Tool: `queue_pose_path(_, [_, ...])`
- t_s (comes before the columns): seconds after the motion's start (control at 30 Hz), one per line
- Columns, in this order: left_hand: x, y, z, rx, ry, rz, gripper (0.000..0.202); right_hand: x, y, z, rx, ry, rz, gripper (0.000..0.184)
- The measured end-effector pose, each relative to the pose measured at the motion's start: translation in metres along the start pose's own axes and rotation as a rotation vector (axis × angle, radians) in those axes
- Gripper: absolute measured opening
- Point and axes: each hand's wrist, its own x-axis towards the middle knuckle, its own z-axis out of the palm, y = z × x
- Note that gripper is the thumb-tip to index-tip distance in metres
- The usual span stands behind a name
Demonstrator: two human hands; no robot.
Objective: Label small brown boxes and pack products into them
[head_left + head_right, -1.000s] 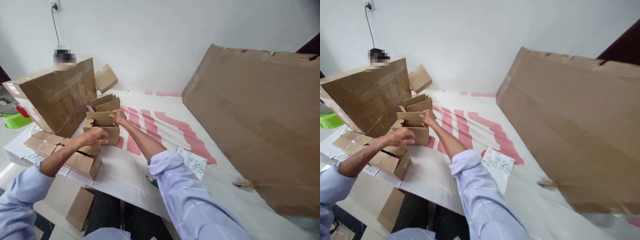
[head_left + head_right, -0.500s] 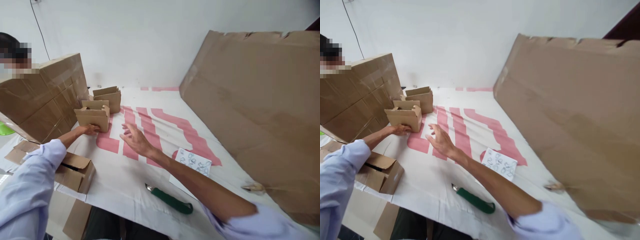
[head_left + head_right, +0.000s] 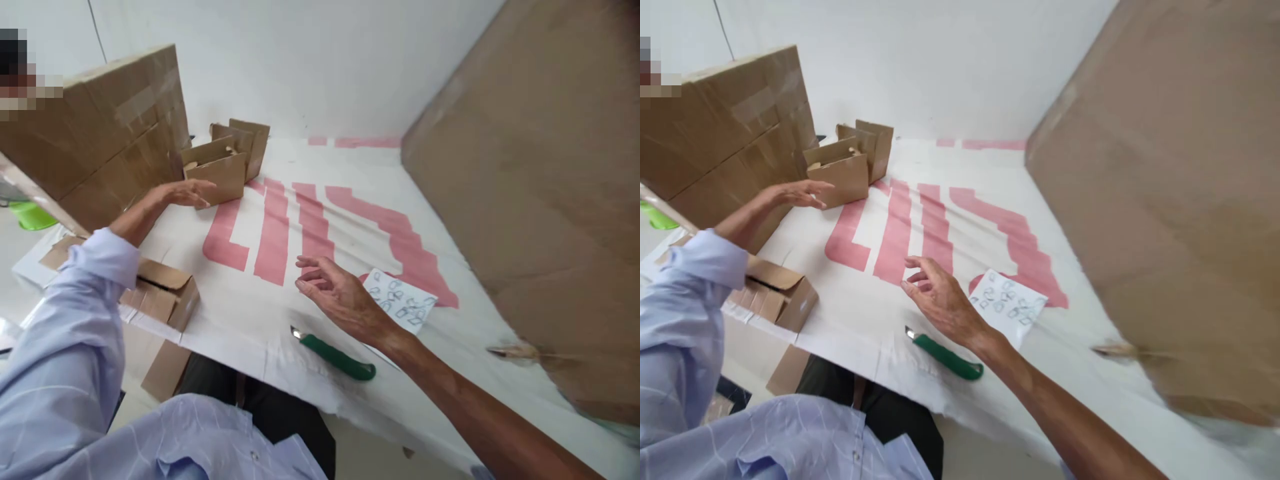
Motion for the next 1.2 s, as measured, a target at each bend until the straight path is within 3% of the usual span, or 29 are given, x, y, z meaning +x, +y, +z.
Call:
queue_pose_path(0.07, [-0.060,0.007,-0.032,0.237,-0.204,-0.003,0.080,-0.011,-0.009,0.009,0.005,-0.070,0.007,0.043])
queue_pose_path(0.17, [-0.160,0.001,-0.064,0.602,-0.279,-0.044,0.099,-0.024,-0.022,0.031,0.033,-0.201,-0.010,0.042])
queue_pose_path(0.27, [-0.236,-0.029,-0.068,0.726,-0.319,-0.152,0.114,-0.034,-0.031,0.054,0.030,-0.295,-0.040,0.041])
queue_pose_path(0.33, [-0.262,-0.053,-0.059,0.763,-0.328,-0.122,0.120,-0.038,-0.038,0.067,0.020,-0.333,-0.060,0.039])
queue_pose_path(0.47, [-0.273,-0.080,-0.031,0.818,-0.173,-0.061,0.109,-0.043,-0.051,0.079,-0.020,-0.351,-0.112,0.039])
queue_pose_path(0.6, [-0.276,-0.079,0.005,0.792,0.004,0.062,0.095,-0.051,-0.044,0.071,-0.092,-0.263,-0.154,0.039])
queue_pose_path(0.73, [-0.286,-0.066,0.064,0.734,0.167,0.169,0.089,-0.067,-0.002,0.050,-0.238,-0.179,-0.092,0.037])
queue_pose_path(0.87, [-0.292,-0.051,0.117,0.538,0.267,0.286,0.094,-0.091,0.055,0.024,-0.546,-0.129,-0.031,0.034])
queue_pose_path(0.93, [-0.293,-0.051,0.128,0.335,0.280,0.309,0.099,-0.105,0.080,0.012,-0.714,-0.114,0.012,0.034])
queue_pose_path(1.07, [-0.289,-0.065,0.127,-0.072,0.275,0.190,0.092,-0.127,0.110,0.001,-0.827,-0.100,0.114,0.032])
queue_pose_path(1.2, [-0.280,-0.073,0.134,-0.307,0.170,0.192,0.076,-0.139,0.118,0.004,-0.767,-0.164,0.010,0.028])
